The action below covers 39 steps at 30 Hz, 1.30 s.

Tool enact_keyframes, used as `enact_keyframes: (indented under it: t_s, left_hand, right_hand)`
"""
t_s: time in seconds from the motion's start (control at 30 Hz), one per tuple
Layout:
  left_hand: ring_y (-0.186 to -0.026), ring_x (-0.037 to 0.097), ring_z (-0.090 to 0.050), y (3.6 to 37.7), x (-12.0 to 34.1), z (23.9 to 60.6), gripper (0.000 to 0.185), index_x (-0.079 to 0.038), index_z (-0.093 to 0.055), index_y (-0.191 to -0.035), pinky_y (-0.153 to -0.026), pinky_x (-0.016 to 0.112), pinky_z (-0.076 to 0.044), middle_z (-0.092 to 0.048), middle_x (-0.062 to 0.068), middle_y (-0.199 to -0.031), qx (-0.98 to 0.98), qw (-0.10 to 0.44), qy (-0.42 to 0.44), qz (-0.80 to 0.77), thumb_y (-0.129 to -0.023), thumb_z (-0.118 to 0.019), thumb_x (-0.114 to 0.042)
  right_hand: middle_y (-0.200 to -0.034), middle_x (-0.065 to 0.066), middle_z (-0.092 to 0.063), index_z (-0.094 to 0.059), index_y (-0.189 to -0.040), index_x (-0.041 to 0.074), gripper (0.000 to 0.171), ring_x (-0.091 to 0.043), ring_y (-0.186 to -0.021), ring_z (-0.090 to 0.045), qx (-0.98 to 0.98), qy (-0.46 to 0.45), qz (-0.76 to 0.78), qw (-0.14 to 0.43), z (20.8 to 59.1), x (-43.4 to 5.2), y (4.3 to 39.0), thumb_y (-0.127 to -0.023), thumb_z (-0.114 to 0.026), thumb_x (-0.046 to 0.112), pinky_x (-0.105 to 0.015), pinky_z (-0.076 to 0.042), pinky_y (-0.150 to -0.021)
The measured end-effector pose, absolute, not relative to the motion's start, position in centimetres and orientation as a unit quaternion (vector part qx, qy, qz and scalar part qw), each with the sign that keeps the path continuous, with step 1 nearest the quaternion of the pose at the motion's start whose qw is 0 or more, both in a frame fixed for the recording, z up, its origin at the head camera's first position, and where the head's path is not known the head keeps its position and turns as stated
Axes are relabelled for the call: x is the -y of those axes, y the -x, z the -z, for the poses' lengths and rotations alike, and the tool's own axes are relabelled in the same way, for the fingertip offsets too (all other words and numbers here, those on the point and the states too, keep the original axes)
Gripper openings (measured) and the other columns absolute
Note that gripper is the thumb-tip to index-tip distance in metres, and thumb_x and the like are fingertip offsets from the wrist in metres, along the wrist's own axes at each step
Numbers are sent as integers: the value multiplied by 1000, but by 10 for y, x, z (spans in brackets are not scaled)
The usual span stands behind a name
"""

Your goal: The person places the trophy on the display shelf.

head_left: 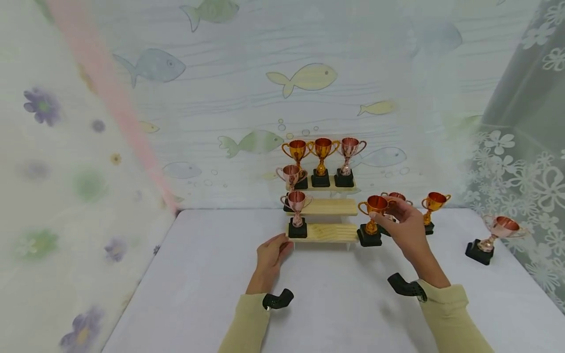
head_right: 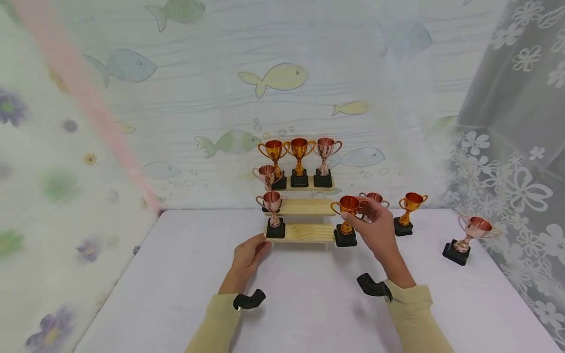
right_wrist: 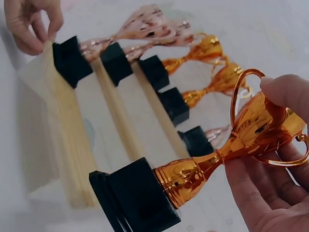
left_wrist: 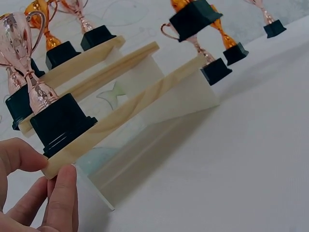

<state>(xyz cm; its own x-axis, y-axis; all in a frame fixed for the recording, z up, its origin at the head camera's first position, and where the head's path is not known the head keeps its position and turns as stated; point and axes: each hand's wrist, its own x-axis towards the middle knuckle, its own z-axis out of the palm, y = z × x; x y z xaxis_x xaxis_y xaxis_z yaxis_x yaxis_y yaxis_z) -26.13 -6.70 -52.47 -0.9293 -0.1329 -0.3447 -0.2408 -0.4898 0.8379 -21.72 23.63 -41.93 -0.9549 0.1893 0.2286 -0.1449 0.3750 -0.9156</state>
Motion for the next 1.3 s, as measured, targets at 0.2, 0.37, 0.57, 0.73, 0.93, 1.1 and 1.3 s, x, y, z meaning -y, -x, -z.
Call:
enact_keyframes:
  t_s: [0.2,0.37,0.57,0.73,0.93,1.1,1.3]
  left_hand:
    - [-81,13,-67,262,67,526,38,18,-60,-126,-78,24,-62,-68,12,-96,-503,25,184,-844,-89,-64,7]
    - [-80,13,-67,262,66,527,39,19,-59,-125,-77,25,-63,-68,13,-96,-500,25,188,-845,-89,-65,8]
    - [-82,13,-67,261,66,527,39,18,-59,-127,-84,28,-62,-67,13,-98,-505,23,188,-842,-91,-64,7]
    - [-82,13,-67,260,66,525,39,17,-59,-128,-86,29,-62,-68,13,-98,-508,22,189,-840,-91,-64,5]
    - [-85,14,-67,259,64,523,40,16,-59,-129,-87,29,-62,-67,14,-103,-512,29,194,-836,-92,-64,4]
    - [-85,14,-67,259,65,523,39,16,-59,-130,-88,29,-61,-66,14,-102,-513,32,188,-837,-93,-64,3]
    - [-85,14,-67,261,65,526,40,15,-59,-129,-85,27,-62,-66,14,-102,-511,30,192,-837,-92,-65,2]
  right_hand:
    - [-134,-12,-61,-56,-141,3,54,1,-110,-57,804,-14,-572,161,405,-224,228,-95,-74,26,-7,-50,-90]
    - [-132,-8,-62,-57,-141,5,53,-1,-112,-58,788,-35,-587,181,398,-213,242,-94,-75,23,-8,-51,-91]
    - [-125,-2,-65,-59,-137,3,52,-2,-109,-61,767,-52,-612,187,394,-196,262,-93,-77,21,-10,-53,-88]
    - [-120,1,-66,-59,-136,1,51,-2,-106,-62,759,-65,-623,178,399,-188,277,-92,-77,20,-11,-54,-84]
    - [-125,-13,-65,-61,-134,0,50,-4,-104,-62,761,-76,-621,172,405,-182,288,-92,-78,19,-12,-54,-82]
    - [-128,-18,-64,-61,-135,2,50,-3,-103,-62,760,-80,-621,175,407,-176,296,-91,-78,18,-12,-53,-81]
    - [-126,-19,-65,-62,-134,2,51,-7,-102,-62,754,-86,-629,170,405,-165,304,-89,-80,18,-14,-54,-80]
